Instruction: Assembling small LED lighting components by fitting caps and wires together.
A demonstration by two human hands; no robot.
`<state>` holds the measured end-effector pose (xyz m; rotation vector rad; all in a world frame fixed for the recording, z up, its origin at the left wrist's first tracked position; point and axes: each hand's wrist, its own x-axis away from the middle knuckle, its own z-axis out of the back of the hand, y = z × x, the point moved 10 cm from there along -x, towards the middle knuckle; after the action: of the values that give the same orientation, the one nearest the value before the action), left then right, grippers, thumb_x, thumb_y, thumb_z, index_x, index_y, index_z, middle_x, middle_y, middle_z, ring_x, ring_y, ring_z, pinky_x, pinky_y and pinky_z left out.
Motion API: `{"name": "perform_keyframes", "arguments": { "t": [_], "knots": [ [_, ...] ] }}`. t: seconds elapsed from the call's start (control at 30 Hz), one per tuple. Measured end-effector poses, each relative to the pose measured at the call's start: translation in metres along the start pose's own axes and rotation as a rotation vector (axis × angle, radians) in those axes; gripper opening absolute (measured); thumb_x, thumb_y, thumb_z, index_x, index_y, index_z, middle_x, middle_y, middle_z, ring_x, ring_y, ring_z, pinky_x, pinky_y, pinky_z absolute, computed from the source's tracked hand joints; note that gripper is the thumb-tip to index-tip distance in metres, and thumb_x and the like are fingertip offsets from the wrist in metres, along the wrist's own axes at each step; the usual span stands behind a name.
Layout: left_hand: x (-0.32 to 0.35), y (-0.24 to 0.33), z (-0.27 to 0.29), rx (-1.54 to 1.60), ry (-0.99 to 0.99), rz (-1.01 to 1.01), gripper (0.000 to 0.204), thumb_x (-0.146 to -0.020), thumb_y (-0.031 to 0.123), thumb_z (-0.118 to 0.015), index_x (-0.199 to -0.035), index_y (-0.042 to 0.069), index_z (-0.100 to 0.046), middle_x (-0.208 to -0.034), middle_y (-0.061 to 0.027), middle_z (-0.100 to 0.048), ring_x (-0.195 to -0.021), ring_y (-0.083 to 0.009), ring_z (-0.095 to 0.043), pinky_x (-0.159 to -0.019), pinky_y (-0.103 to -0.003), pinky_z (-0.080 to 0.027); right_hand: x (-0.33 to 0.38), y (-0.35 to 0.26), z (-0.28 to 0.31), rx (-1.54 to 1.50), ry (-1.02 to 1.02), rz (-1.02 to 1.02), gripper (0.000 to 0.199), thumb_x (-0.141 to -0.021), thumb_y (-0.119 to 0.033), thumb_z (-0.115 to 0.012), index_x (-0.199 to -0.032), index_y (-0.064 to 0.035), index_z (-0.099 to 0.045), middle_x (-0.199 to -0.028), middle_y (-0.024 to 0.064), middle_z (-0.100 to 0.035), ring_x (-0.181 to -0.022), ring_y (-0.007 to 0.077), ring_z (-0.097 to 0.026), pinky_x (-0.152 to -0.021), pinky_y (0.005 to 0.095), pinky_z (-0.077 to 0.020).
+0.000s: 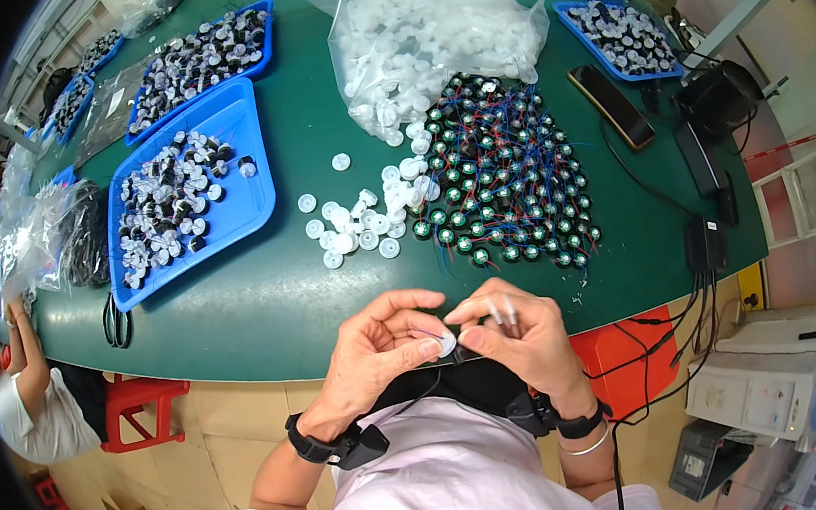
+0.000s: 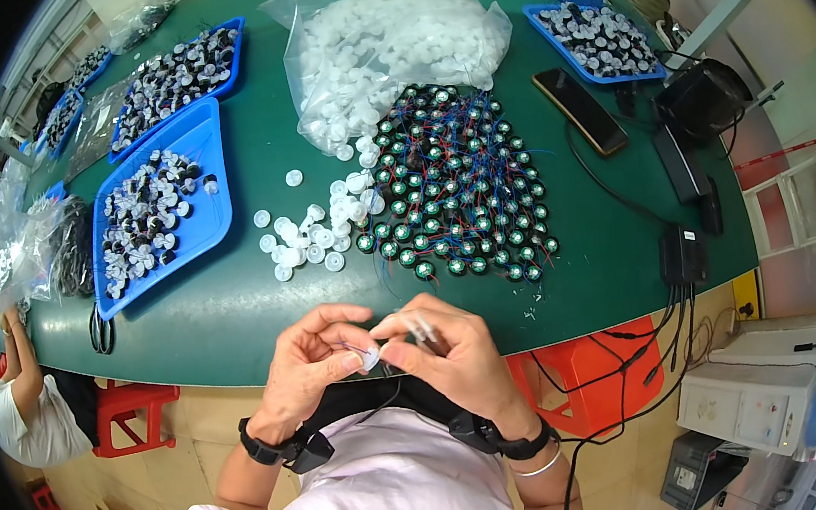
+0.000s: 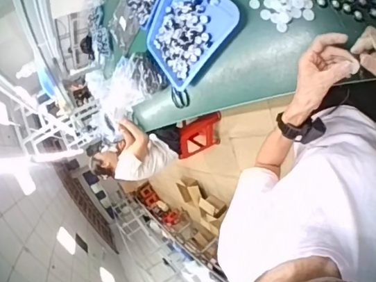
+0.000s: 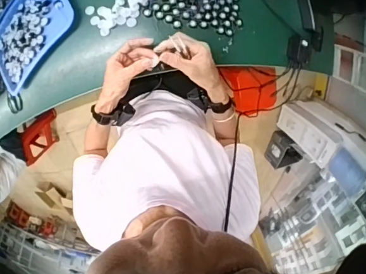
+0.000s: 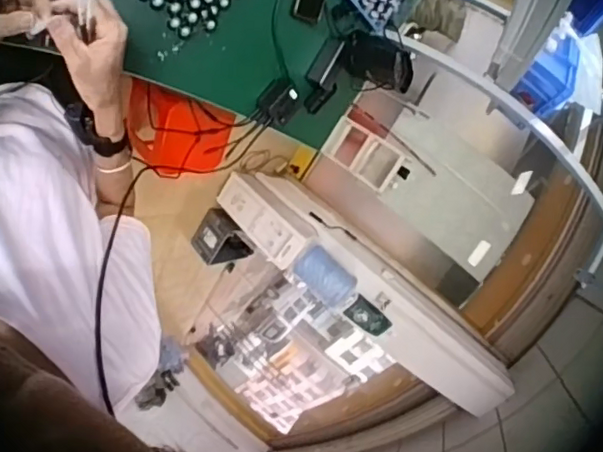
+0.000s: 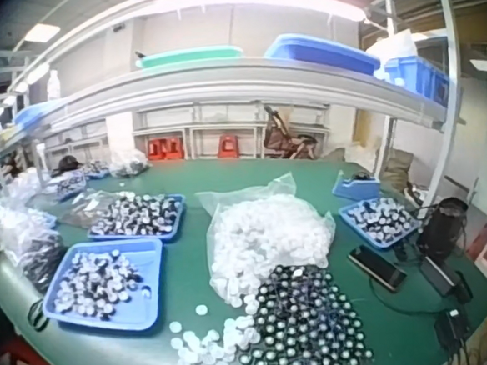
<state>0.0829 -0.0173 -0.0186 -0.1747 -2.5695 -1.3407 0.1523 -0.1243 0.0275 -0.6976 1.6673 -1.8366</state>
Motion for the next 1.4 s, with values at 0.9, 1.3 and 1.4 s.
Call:
{"name": "perform_keyframes", "arguments": {
  "t": [0.9, 1.3, 1.4],
  "knots": [
    [0.004, 0.001, -0.011, -0.064, -0.061, 0.025, 0.035, -0.092, 0.014, -0.059, -0.122, 0.0, -0.045, -0.094, -0.0116, -0.064, -0.086, -0.0145, -0.062, -0.075, -0.026, -0.051, 0.009, 0.028, -0.009, -0.433, -0.035, -0.064, 0.012, -0.087, -0.009, -0.065, -0.088, 0.0006, -0.058, -0.084, 0.0052, -0.054, -0.057, 0.0032, -0.043, -0.044, 0.0183, -0.0297],
    [0.002, -0.016, -0.002, 0.134, -0.039, 0.094, 0.021, -0.09, 0.011, -0.062, -0.107, 0.0, -0.056, -0.092, -0.0082, -0.065, -0.079, -0.0117, -0.064, -0.06, -0.021, -0.052, 0.015, -0.005, -0.003, 0.019, 0.061, 0.009, 0.022, -0.079, -0.005, -0.071, -0.099, -0.0042, -0.064, -0.081, -0.0004, -0.058, -0.059, 0.0049, -0.042, -0.052, 0.0216, -0.0329],
    [0.003, -0.011, -0.001, -0.003, 0.008, -0.009, 0.021, -0.089, 0.009, -0.063, -0.106, 0.0, -0.056, -0.093, -0.007, -0.065, -0.083, -0.011, -0.063, -0.064, -0.021, -0.052, 0.013, -0.012, -0.003, 0.153, 0.044, 0.082, 0.028, -0.076, -0.006, -0.074, -0.103, -0.0052, -0.067, -0.087, 0.0014, -0.06, -0.064, 0.0063, -0.048, -0.055, 0.0217, -0.0367]
  ]
}}
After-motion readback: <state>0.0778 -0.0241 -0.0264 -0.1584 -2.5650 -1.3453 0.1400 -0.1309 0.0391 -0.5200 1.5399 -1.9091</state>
